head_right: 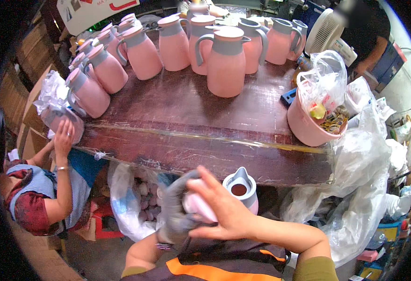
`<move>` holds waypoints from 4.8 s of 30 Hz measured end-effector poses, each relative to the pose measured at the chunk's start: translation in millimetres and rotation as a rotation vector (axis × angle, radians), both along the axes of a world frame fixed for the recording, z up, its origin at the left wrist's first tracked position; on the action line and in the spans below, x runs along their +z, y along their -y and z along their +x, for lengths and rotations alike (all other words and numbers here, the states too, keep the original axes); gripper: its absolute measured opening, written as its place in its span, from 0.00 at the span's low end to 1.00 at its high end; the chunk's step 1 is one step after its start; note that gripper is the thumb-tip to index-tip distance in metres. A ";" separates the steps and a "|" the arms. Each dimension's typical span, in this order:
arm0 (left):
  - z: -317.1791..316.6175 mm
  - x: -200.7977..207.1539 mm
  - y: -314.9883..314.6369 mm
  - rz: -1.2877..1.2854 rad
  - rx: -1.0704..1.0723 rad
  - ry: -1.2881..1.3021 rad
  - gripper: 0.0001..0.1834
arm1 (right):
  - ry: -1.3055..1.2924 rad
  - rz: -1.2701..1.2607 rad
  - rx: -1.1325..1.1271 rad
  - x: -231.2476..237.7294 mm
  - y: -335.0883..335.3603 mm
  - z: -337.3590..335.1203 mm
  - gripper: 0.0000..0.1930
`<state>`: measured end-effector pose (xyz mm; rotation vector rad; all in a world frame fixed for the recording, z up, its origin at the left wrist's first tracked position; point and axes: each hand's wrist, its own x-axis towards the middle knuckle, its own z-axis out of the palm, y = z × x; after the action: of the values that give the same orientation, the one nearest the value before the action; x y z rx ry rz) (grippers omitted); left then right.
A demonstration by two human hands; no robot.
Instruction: The person assembles pink plastic pitchers by attaching grey handles and white lids. They pick up pitcher bodies, fit the handles, and secure the lids, placing the finished units on a wooden table. A coworker is visible in the background performing similar tasks.
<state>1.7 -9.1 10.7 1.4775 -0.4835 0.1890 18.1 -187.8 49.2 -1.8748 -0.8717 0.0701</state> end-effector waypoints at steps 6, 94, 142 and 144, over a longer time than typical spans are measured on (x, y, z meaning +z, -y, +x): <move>-13.5 12.8 28.4 0.427 0.069 -0.047 0.25 | -0.474 0.668 -0.297 -16.0 77.0 -16.0 0.48; 7.1 -47.3 -3.9 0.320 -0.561 -0.701 0.17 | 0.225 -0.280 0.209 -39.4 91.7 -26.5 0.39; 27.2 3.6 63.6 -0.196 -0.051 -0.475 0.30 | 0.140 0.217 -1.077 3.6 367.7 133.9 0.09; 28.8 -1.1 63.1 -0.229 -0.036 -0.411 0.28 | 0.013 0.376 -1.097 13.0 355.6 132.7 0.09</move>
<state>30.5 -72.2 9.6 1.2394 -0.1490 -0.0865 150.7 -543.4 62.2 -1.7514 0.2166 -0.7241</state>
